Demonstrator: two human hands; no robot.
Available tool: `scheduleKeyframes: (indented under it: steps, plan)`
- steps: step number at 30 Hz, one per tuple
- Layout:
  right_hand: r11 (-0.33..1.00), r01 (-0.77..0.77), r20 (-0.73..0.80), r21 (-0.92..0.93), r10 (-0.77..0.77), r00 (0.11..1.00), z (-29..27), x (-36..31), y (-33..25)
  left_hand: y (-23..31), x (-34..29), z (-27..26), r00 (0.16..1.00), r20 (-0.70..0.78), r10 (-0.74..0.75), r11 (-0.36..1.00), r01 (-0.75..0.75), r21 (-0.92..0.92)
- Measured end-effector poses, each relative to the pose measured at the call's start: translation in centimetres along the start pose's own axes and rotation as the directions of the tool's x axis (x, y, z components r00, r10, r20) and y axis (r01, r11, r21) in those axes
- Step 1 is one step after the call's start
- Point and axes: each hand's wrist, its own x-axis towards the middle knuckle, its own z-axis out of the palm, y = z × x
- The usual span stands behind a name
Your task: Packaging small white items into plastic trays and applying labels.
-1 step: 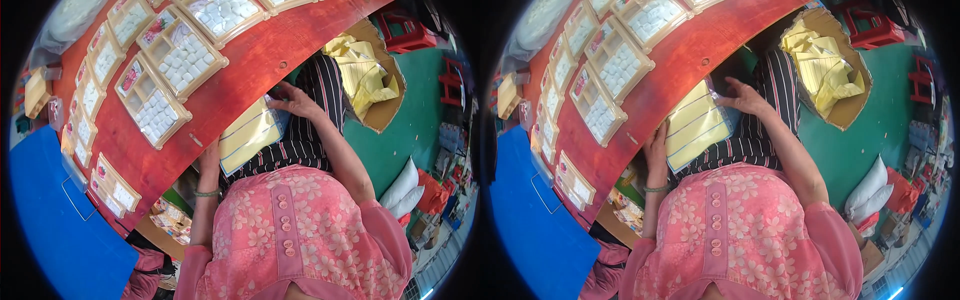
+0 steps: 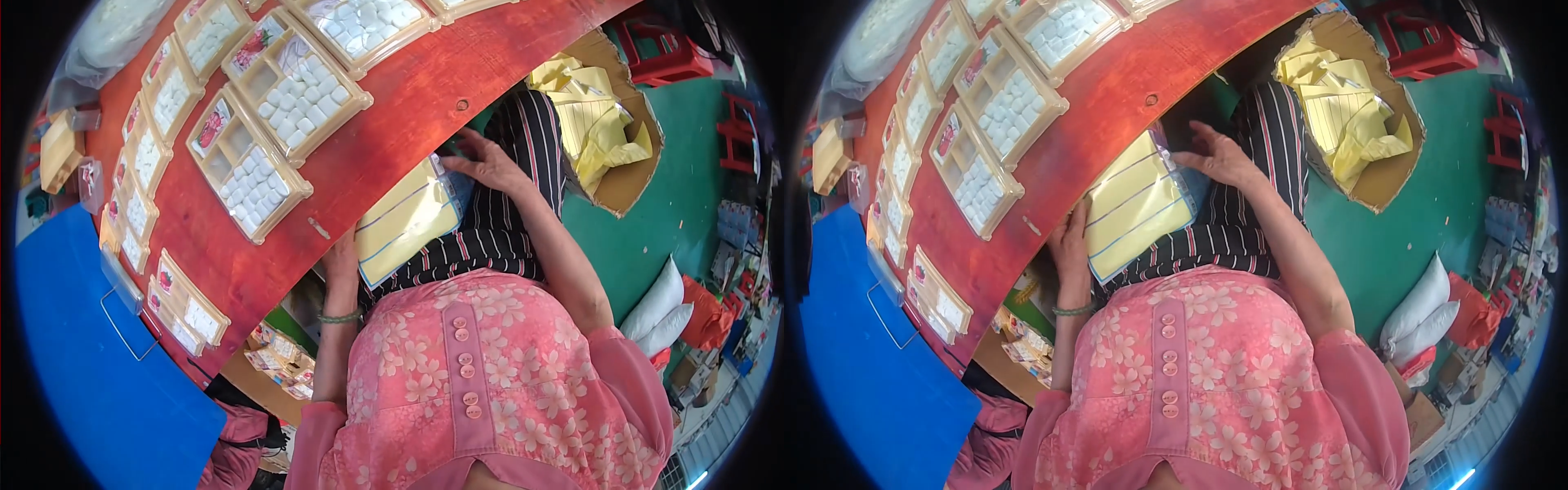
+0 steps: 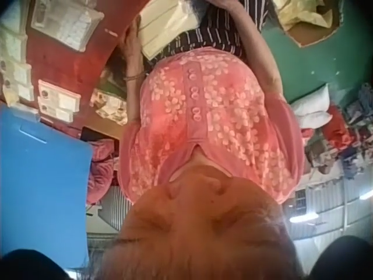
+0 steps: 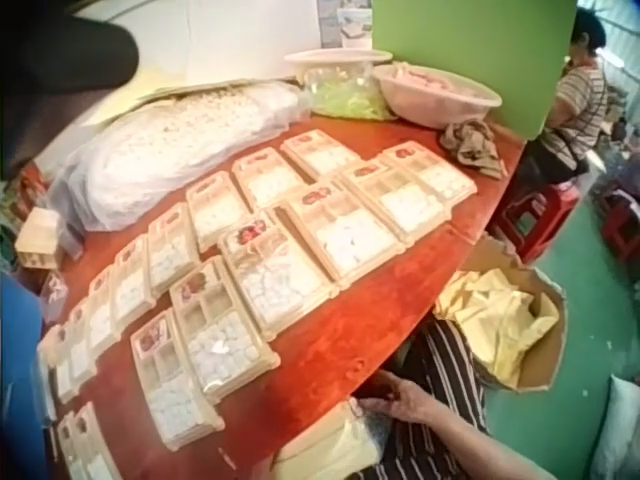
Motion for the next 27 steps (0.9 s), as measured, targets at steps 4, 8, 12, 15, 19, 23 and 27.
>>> scheduleKeyframes:
  steps: [4,8,12,15,19,23,27]
  plan:
    - [0.991,0.131,-0.15,-0.015,-0.131,0.98,0.8,-0.8,-1.5,-2.3,1.1,-1.9,0.977,-0.189,0.095,0.972,-0.051,0.229]
    - [0.873,0.36,-0.116,-0.33,-0.416,0.902,3.2,-0.5,-5.4,0.4,1.4,-0.7,0.989,-0.008,-0.149,0.988,0.149,-0.046]
    - [0.883,0.262,-0.044,-0.389,-0.302,0.952,4.4,0.9,-5.4,2.9,0.0,3.0,0.998,0.063,0.02,0.932,0.004,-0.363]
    - [0.841,0.323,-0.046,-0.435,-0.379,0.924,5.8,1.7,-1.1,4.1,-1.7,2.9,0.978,0.208,0.02,0.883,0.08,-0.462]
    - [0.913,0.305,-0.039,-0.272,-0.327,0.944,7.1,-0.9,-1.0,2.4,-2.2,1.8,0.954,0.296,-0.048,0.879,0.181,-0.44]
    - [0.983,0.098,0.085,-0.156,-0.086,0.993,6.4,-2.0,-2.2,3.4,-0.9,1.3,0.92,0.329,-0.212,0.879,0.327,-0.348]
    - [0.993,0.043,0.142,-0.107,-0.028,0.99,6.2,-2.7,-2.9,0.5,0.4,0.7,0.975,0.209,0.076,0.957,-0.013,-0.288]
